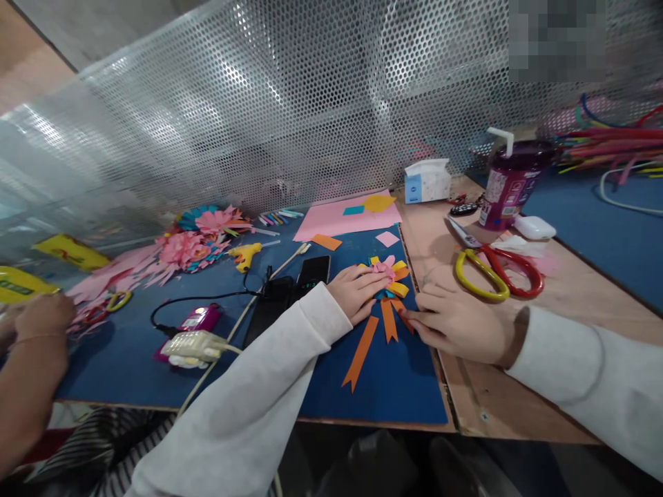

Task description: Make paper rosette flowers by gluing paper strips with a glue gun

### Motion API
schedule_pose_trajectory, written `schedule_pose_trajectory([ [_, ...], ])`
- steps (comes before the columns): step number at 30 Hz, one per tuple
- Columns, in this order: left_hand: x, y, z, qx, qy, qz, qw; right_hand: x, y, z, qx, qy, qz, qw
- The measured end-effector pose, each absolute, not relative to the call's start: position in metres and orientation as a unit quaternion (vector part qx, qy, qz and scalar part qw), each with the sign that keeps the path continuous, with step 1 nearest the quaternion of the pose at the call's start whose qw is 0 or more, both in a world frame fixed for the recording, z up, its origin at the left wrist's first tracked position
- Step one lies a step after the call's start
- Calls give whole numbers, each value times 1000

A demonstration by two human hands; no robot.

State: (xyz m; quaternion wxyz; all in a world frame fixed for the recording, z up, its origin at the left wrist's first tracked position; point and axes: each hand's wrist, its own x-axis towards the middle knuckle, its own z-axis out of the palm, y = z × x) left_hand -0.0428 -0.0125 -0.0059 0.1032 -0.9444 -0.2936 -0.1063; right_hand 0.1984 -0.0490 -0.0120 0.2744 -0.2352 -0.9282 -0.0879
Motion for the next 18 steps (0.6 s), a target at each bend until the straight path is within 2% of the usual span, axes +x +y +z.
schedule_pose_trajectory([
  [12,-44,-11,-8,-946,-286,-118,96,200,-48,-8,-234,-932,-82,263],
  [18,-42,-19,7,-934,-298,-158,115,191,-62,-3,-233,-922,-83,297],
])
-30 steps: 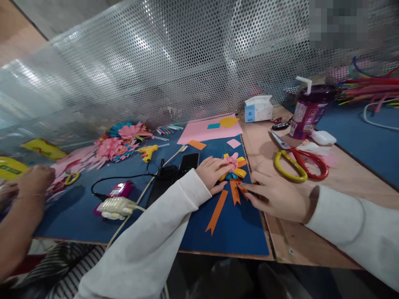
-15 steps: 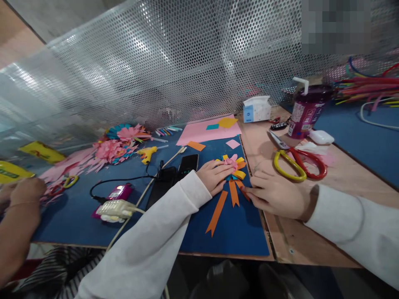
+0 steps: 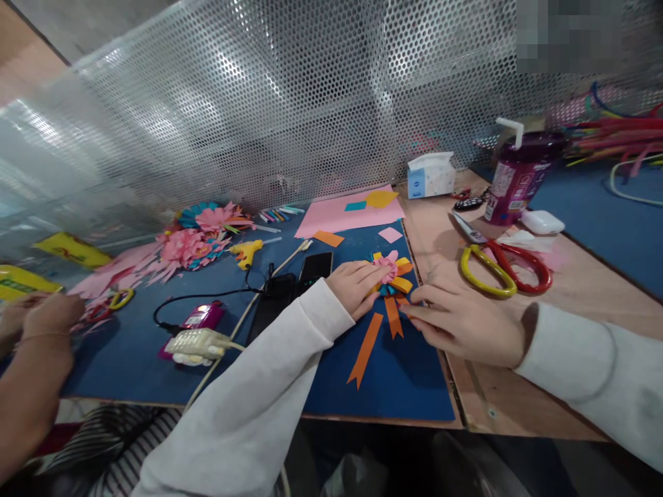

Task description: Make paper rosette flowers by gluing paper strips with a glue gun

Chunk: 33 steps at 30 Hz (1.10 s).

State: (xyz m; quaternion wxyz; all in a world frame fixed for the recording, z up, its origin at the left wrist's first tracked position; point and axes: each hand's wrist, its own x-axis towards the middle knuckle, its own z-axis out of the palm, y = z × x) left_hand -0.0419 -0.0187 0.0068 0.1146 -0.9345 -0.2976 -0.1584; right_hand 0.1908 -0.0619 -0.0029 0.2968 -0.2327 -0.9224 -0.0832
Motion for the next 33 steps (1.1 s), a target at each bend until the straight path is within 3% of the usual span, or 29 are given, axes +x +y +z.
schedule_pose_trajectory([
  [4,-45,-35,37,-941,-290,-149,87,182,-65,-1,-192,-927,-119,299],
  [7,-51,-53,49,-958,-261,-114,36,183,-49,-1,-259,-903,-155,305],
  [11,-61,-72,42,-954,-290,-76,0,184,-24,-3,-317,-891,-157,286],
  [25,-67,-70,29,-920,-387,24,54,169,-5,-6,-300,-896,-181,273],
  [33,-66,-71,28,-920,-391,32,-24,172,-11,-8,-282,-884,-207,310],
])
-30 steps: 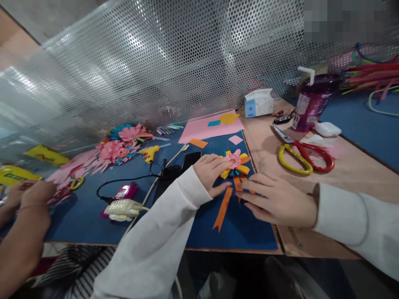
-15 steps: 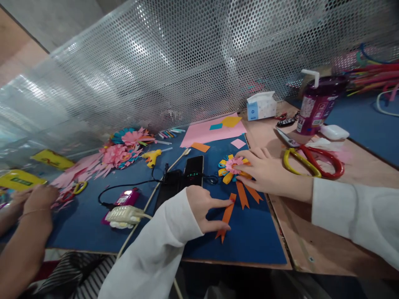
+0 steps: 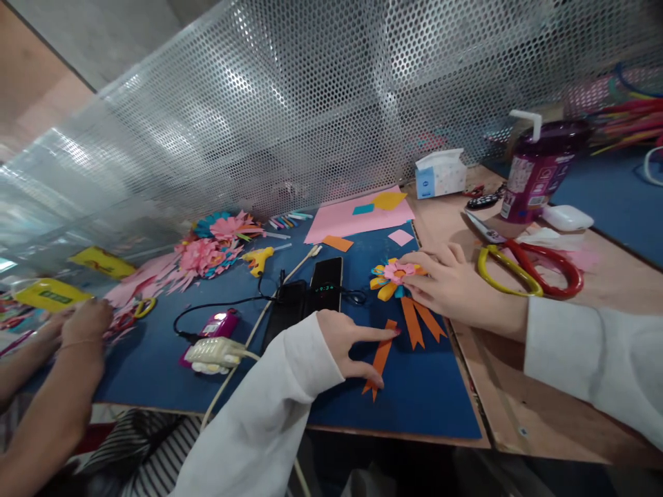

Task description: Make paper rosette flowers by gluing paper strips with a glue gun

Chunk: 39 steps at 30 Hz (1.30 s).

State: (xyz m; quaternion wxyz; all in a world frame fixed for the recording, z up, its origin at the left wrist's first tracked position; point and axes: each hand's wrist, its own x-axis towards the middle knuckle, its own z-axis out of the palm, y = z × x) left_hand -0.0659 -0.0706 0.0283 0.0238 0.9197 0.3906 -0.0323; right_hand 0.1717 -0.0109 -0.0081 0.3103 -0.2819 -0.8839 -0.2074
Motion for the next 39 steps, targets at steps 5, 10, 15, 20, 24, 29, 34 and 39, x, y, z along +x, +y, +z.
schedule_pose_trajectory([
  [5,-64,-68,25,918,393,-50,-9,174,-19,-9,-311,-865,-205,336],
  [10,-64,-66,26,918,390,-57,-48,175,-24,-13,-318,-860,-189,351],
  [15,-63,-64,26,920,381,-63,-61,178,-26,-14,-326,-848,-165,384],
  [20,-59,-64,26,922,377,-56,-64,175,-35,-10,-301,-866,-177,358],
  [24,-58,-64,25,928,366,-44,-49,173,-39,-7,-298,-869,-174,355],
  [29,-63,-61,19,948,319,-12,-3,172,-38,-7,-283,-864,-197,367],
  [34,-68,-59,16,950,311,20,3,172,-35,-7,-253,-871,-231,351],
  [39,-69,-64,19,939,343,4,7,173,-34,-9,-226,-876,-235,356],
])
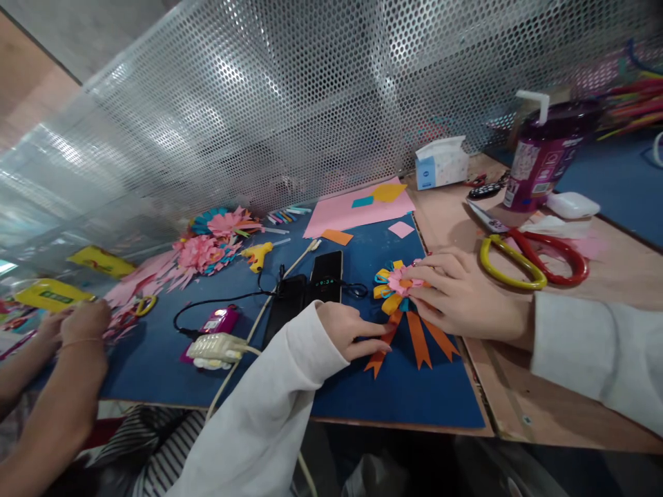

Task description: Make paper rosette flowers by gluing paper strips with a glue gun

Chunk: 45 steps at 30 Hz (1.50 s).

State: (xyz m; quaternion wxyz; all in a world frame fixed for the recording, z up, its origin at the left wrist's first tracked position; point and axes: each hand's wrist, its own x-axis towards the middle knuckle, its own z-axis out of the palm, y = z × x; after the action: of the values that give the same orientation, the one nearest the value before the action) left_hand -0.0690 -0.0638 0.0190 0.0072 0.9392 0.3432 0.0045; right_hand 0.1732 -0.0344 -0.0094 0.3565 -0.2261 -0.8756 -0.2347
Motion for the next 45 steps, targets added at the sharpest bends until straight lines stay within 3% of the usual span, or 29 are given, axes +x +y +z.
schedule_pose_trajectory([
  [8,-63,-72,21,928,371,-46,0,172,-38,-9,-192,-896,-217,336],
  [14,-68,-68,25,952,304,-2,-26,171,-38,-10,-173,-897,-228,338],
  [24,-66,-57,25,956,291,-3,40,170,-42,-6,-189,-884,-245,351],
  [33,-66,-62,8,914,380,122,-69,170,-45,-6,-221,-866,-256,367],
  [45,-61,-58,2,917,369,118,-97,163,-46,-10,-189,-893,-231,335],
])
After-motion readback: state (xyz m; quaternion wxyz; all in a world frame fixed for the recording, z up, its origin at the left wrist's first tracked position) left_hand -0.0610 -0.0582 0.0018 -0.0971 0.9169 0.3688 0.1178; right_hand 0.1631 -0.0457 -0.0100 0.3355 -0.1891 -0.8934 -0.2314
